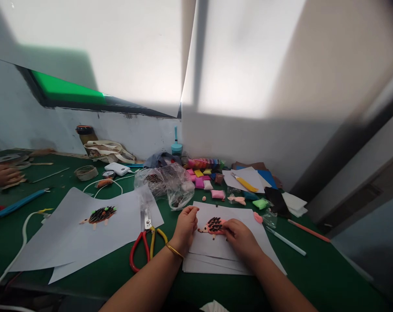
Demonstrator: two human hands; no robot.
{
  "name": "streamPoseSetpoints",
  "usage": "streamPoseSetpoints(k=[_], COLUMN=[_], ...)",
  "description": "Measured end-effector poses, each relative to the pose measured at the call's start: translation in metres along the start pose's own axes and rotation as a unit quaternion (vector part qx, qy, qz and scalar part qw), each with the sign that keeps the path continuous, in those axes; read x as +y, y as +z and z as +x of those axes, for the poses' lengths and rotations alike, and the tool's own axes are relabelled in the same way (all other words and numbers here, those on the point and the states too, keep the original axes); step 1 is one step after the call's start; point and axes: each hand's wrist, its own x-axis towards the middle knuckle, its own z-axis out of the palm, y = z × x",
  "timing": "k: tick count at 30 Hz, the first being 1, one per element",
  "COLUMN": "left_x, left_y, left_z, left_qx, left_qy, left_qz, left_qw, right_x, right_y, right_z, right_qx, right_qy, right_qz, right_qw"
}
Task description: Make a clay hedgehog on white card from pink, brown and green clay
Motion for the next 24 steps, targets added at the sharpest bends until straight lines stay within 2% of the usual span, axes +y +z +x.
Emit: streamPoseSetpoints(k=[7, 18, 24], left_x=[-0.0011, -0.0032, -0.0016], left_y=[-0.0002, -0.0001, 0.0002], left_z=[0.0006, 0.0015, 0.0003], left_qx=[-0.002, -0.001, 0.0], left_qy=[0.002, 0.008, 0.008], left_qz=[0.0, 0.007, 0.005], left_qw=[1.0, 1.0, 1.0], right_x=[0.0011, -0.0076, -0.0051], right_y=[0.0012, 0.0042, 0.0043], right_z=[0.0003, 0.0027, 0.0011], right_qx=[-0.003, -0.003, 0.008], right_qy=[-0.028, -0.029, -0.016], right_qz=[-0.034, -0.085, -0.043], right_qw=[0.999, 0.996, 0.999])
